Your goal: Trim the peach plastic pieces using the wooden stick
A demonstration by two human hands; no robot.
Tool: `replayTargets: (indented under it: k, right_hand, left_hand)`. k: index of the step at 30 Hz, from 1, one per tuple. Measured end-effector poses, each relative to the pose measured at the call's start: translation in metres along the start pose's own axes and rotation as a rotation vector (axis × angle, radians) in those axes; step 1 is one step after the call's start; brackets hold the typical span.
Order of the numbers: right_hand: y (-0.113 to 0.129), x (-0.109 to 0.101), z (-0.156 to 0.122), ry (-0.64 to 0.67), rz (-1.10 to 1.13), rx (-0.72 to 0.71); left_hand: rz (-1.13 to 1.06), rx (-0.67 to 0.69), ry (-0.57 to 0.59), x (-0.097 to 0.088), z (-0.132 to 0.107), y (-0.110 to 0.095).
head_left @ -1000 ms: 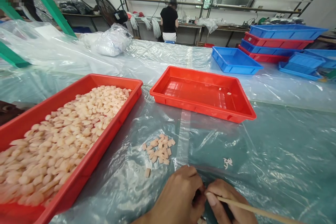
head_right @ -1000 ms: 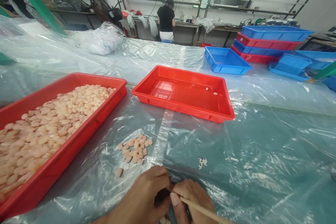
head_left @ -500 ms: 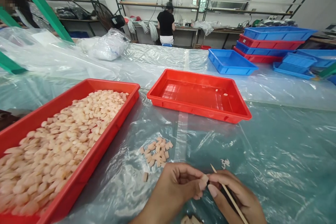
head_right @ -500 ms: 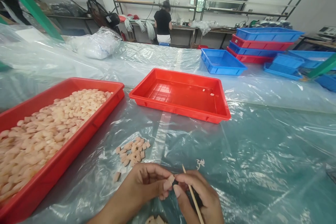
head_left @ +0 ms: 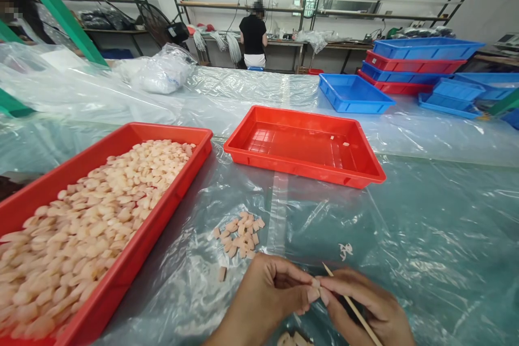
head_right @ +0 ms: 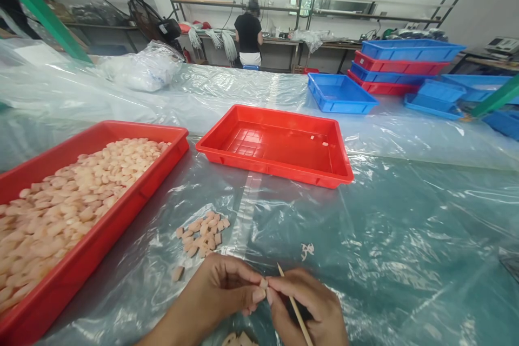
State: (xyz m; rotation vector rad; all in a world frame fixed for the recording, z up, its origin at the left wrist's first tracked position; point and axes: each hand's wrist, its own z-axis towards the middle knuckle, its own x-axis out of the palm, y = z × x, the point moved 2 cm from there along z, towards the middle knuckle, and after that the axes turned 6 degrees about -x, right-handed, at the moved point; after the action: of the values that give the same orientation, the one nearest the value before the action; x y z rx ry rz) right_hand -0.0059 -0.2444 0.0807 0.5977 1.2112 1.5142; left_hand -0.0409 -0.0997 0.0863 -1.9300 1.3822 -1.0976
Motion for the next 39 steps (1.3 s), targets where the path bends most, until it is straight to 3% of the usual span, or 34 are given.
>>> replayTargets:
  k: [10,14,21,26,29,35,39]
  right_hand:
    - [0.002,-0.001,0.0,-0.105,-0.055,0.116]
    - [0.002,-0.01,0.008,-0.132,-0.182,0.121]
    - [-0.009,-0.038,0.024,0.055,-0.626,-0.04]
    - [-0.021,-0.046,0.026,0.135,-0.845,-0.104]
    - [-0.019,-0.044,0.026,0.134,-0.828,-0.156]
    - [-0.005,-0.034,0.022,0.137,-0.508,-0.167]
    - [-0.003,-0.03,0.02,0.159,-0.449,-0.165]
  left_hand:
    - [-0.023,-0.035,0.1,0.0,-0.001,0.0]
    - [-0.081,-0.088,0.104,-0.003,-0.001,-0.005]
    - [-0.143,-0.146,0.119,-0.004,-0.001,-0.009]
    - [-0.135,-0.146,0.117,-0.003,-0.004,-0.009]
    - [-0.13,-0.143,0.118,-0.003,-0.004,-0.009]
    - [-0.067,-0.135,0.125,-0.002,-0.003,-0.007]
    - [0.304,0.021,-0.015,-0.001,-0.005,-0.007]
